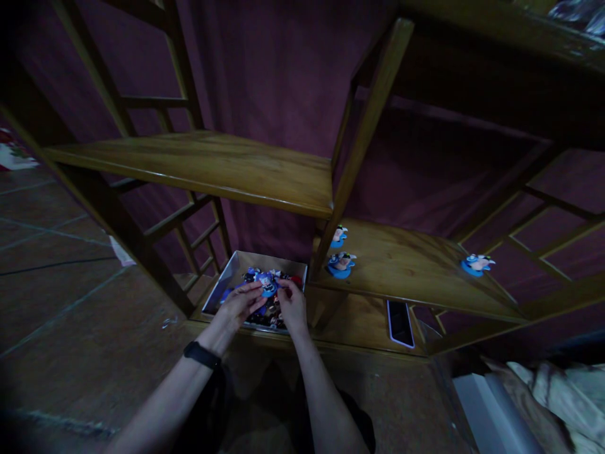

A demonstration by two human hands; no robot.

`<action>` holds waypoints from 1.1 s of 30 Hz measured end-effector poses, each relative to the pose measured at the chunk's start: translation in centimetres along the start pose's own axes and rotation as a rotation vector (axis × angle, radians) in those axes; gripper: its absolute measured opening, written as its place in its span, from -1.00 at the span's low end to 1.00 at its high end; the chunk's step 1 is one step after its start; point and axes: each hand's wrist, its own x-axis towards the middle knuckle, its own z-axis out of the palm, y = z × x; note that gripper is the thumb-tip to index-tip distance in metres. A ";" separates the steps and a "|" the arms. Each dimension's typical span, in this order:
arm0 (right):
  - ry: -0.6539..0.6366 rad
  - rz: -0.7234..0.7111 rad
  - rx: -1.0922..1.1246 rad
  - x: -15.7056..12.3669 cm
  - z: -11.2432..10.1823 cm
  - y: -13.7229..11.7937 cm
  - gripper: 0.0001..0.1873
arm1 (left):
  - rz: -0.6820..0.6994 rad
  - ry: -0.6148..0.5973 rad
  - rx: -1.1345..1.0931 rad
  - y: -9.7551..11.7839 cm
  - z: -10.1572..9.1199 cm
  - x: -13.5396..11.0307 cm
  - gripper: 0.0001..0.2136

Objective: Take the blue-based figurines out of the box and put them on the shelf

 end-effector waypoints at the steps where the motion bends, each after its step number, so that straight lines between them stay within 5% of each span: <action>1: -0.004 0.027 0.027 0.1 0.0 0.1 -0.76 | -0.012 -0.008 0.000 0.0 0.0 0.0 -0.84; 12: -0.063 0.334 0.504 -0.8 0.2 -1.0 -0.72 | 0.025 -0.017 0.083 -0.3 0.4 -0.6 -0.88; 22: -0.011 0.392 0.567 -1.1 0.6 0.0 -0.72 | 0.135 0.005 0.120 -1.3 0.6 -0.5 -0.88; 33: -0.055 0.395 0.591 -1.0 0.5 -0.7 -0.72 | 0.017 -0.061 0.097 -0.4 0.2 -0.8 -0.78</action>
